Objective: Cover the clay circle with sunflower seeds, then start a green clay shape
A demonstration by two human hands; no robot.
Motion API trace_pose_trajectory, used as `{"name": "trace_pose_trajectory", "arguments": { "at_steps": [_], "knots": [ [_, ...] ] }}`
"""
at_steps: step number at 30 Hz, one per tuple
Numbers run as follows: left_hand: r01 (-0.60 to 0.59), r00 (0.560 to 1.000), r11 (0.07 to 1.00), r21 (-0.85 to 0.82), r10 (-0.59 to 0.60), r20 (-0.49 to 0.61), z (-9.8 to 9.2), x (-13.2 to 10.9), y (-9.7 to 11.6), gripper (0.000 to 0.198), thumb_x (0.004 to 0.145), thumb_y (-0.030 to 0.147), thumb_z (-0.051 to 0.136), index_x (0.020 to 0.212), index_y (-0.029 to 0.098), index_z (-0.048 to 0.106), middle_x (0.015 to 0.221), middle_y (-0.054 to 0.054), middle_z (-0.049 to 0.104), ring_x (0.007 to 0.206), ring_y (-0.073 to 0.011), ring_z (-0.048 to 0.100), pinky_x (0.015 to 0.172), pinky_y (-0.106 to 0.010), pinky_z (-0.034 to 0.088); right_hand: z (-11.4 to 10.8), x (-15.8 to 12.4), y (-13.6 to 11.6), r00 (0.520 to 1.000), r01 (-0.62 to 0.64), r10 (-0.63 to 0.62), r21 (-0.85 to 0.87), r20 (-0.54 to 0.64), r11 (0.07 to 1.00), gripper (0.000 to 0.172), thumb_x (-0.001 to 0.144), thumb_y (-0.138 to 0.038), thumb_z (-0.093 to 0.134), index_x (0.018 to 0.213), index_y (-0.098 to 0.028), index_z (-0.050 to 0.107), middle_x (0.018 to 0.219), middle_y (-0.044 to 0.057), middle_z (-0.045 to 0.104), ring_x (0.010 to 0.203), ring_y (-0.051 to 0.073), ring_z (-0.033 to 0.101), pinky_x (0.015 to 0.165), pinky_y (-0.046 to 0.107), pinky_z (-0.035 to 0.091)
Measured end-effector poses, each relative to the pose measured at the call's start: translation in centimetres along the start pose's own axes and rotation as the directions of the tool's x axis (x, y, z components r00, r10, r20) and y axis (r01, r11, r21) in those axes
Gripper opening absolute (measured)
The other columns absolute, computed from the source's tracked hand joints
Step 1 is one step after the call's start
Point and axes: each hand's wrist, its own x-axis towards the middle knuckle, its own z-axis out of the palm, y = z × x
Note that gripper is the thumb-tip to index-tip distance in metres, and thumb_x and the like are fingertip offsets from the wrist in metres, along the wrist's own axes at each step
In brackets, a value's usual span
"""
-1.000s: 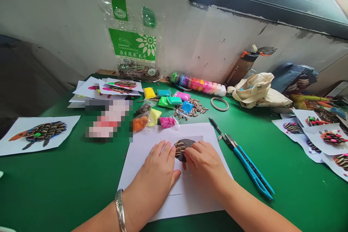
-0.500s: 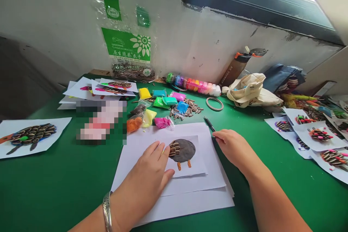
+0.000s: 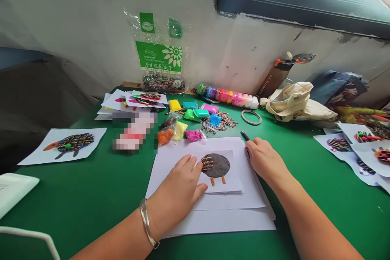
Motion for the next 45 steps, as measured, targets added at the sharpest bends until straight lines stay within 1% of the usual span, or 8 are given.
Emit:
{"name": "trace_pose_trajectory", "arguments": {
  "at_steps": [5, 8, 12, 16, 19, 25, 33, 45],
  "knots": [
    [0.003, 1.0, 1.0, -0.024, -0.003, -0.001, -0.2, 0.1, 0.0, 0.039, 0.086, 0.027, 0.06, 0.121, 0.012, 0.055, 0.124, -0.015, 0.057, 0.125, -0.0308, 0.044, 0.104, -0.047, 0.04, -1.6, -0.5, -0.6, 0.936, -0.17, 0.237, 0.255, -0.261, 0.952, 0.017, 0.093, -0.02, 0.039, 0.088, -0.018, 0.056, 0.077, 0.007, 0.061, 0.069, 0.019, 0.054, 0.063, 0.029, 0.038],
    [0.012, 1.0, 0.999, -0.033, -0.011, 0.026, -0.4, 0.1, 0.1, 0.04, 0.086, 0.027, 0.06, 0.122, 0.012, 0.055, 0.124, -0.015, 0.057, 0.125, -0.0315, 0.043, 0.104, -0.048, 0.04, -3.2, -1.6, -2.1, 0.904, -0.164, 0.353, 0.569, -0.239, 0.806, 0.016, 0.092, -0.03, 0.044, 0.098, -0.021, 0.055, 0.075, 0.003, 0.063, 0.061, 0.016, 0.056, 0.059, 0.026, 0.041],
    [0.012, 0.999, 1.0, -0.022, -0.011, 0.051, -0.4, 0.1, 0.1, 0.042, 0.086, 0.027, 0.058, 0.125, 0.012, 0.053, 0.127, -0.015, 0.056, 0.127, -0.0318, 0.042, 0.105, -0.049, 0.04, -4.6, -3.0, -5.8, 0.996, 0.015, 0.069, 0.852, -0.06, 0.523, 0.017, 0.092, -0.031, 0.043, 0.096, -0.023, 0.057, 0.069, -0.001, 0.061, 0.06, 0.013, 0.055, 0.058, 0.023, 0.043],
    [-0.001, 0.998, 1.0, 0.009, 0.001, 0.055, -0.4, 0.3, 0.0, 0.043, 0.087, 0.028, 0.057, 0.127, 0.012, 0.052, 0.129, -0.016, 0.055, 0.128, -0.0324, 0.042, 0.104, -0.051, 0.041, -4.8, -3.1, -8.0, 0.976, -0.032, -0.186, 0.915, 0.115, 0.402, 0.02, 0.091, -0.024, 0.042, 0.088, -0.022, 0.062, 0.07, -0.001, 0.063, 0.062, 0.012, 0.054, 0.057, 0.021, 0.042],
    [-0.006, 0.999, 1.0, 0.016, 0.005, 0.046, -0.3, 0.4, -0.1, 0.044, 0.087, 0.026, 0.058, 0.128, 0.012, 0.052, 0.129, -0.016, 0.055, 0.128, -0.033, 0.043, 0.103, -0.051, 0.042, -4.6, -2.9, -8.0, 0.958, -0.046, -0.238, 0.905, 0.16, 0.422, 0.021, 0.09, -0.019, 0.043, 0.091, -0.022, 0.063, 0.076, -0.002, 0.067, 0.065, 0.011, 0.054, 0.059, 0.021, 0.041],
    [-0.015, 1.0, 1.0, 0.008, 0.015, 0.026, -0.2, 0.3, -0.1, 0.042, 0.086, 0.027, 0.059, 0.125, 0.012, 0.054, 0.126, -0.015, 0.057, 0.126, -0.0333, 0.045, 0.102, -0.051, 0.043, -4.1, -2.8, -8.1, 0.974, -0.053, -0.159, 0.851, 0.158, 0.522, 0.017, 0.09, -0.018, 0.045, 0.081, -0.022, 0.059, 0.072, -0.005, 0.066, 0.06, 0.009, 0.051, 0.055, 0.019, 0.036],
    [-0.019, 0.999, 1.0, -0.018, 0.019, 0.032, -0.6, 0.2, 0.0, 0.037, 0.088, 0.027, 0.057, 0.122, 0.014, 0.055, 0.124, -0.014, 0.058, 0.124, -0.0323, 0.046, 0.102, -0.051, 0.042, -3.4, -2.7, -9.0, 0.979, 0.189, -0.18, 0.769, -0.097, 0.611, 0.021, 0.09, -0.016, 0.045, 0.075, -0.02, 0.059, 0.072, 0.0, 0.061, 0.067, 0.013, 0.053, 0.06, 0.023, 0.039],
    [-0.008, 0.999, 0.999, -0.039, 0.009, 0.043, -0.7, 0.3, 0.0, 0.031, 0.087, 0.026, 0.057, 0.116, 0.015, 0.058, 0.123, -0.013, 0.059, 0.124, -0.0321, 0.045, 0.102, -0.05, 0.042, -2.5, -3.0, -8.9, 0.966, 0.204, -0.247, 0.791, -0.069, 0.577, 0.02, 0.086, -0.008, 0.046, 0.078, -0.019, 0.059, 0.076, 0.001, 0.058, 0.071, 0.013, 0.053, 0.063, 0.024, 0.041]
  ]
}}
